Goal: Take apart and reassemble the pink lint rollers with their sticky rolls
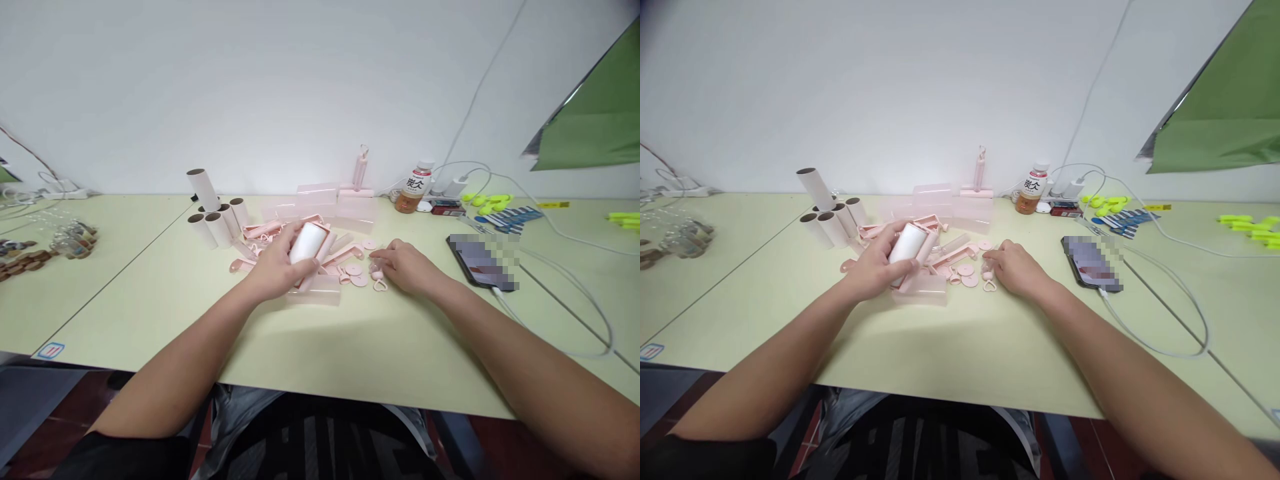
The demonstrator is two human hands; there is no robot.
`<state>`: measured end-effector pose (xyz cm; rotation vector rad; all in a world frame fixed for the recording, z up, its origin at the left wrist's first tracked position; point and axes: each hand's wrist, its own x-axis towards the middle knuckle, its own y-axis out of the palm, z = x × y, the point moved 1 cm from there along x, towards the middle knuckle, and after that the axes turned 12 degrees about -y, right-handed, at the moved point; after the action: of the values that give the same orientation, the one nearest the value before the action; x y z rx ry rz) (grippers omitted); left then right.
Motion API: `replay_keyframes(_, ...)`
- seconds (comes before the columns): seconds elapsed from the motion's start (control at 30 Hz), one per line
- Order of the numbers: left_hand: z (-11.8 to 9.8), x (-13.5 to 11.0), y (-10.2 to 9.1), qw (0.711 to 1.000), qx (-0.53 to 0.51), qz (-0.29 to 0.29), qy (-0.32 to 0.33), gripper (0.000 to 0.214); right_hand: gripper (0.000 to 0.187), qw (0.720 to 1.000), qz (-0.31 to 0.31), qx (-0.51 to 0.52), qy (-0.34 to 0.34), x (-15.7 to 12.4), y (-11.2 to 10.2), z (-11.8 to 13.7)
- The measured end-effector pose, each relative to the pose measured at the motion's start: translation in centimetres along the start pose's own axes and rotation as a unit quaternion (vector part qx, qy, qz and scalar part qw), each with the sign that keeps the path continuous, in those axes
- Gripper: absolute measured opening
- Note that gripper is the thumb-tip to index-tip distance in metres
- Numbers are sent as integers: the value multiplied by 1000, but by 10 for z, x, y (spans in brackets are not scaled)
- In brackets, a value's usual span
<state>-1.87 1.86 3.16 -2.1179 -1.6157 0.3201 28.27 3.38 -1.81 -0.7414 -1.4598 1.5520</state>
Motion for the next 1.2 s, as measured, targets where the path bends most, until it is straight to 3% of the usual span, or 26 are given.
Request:
replay_keyframes(0.23,-2,-2,1,994,102,35,6,64,29,998,-22,-49,13,3,6,0)
replay_keyframes(0.37,-1,-2,2,992,116,41,0,59,25,995,-83,-55,18,4,7,-4)
replay_keyframes(0.47,-4,-3,2,995,100,28,-4,63,22,987,-158,7,15,3,0,-3)
replay_keyframes(0.6,-8,-4,1,998,57,14,-11,63,24,953,-231,196,15,-3,-10,5)
replay_keyframes(0.7,-8,-3,1,999,0,16,-27,63,31,940,-177,285,62,-7,-15,13)
replay_keyframes(0.83,-3,-1,3,994,-79,31,-66,57,29,968,1,233,96,-9,-16,23)
replay_keyframes(0.93,0,1,7,989,-118,39,-82,57,27,977,74,179,90,-10,-14,25)
replay_keyframes(1.07,4,3,10,989,-106,-1,-101,66,30,966,35,237,100,-11,-12,24)
replay_keyframes(1.13,5,3,11,996,-58,-40,-55,67,32,940,-29,326,96,-11,-15,27)
replay_keyframes(1.2,3,1,13,998,-2,-64,10,55,34,896,-102,425,83,-11,-19,37)
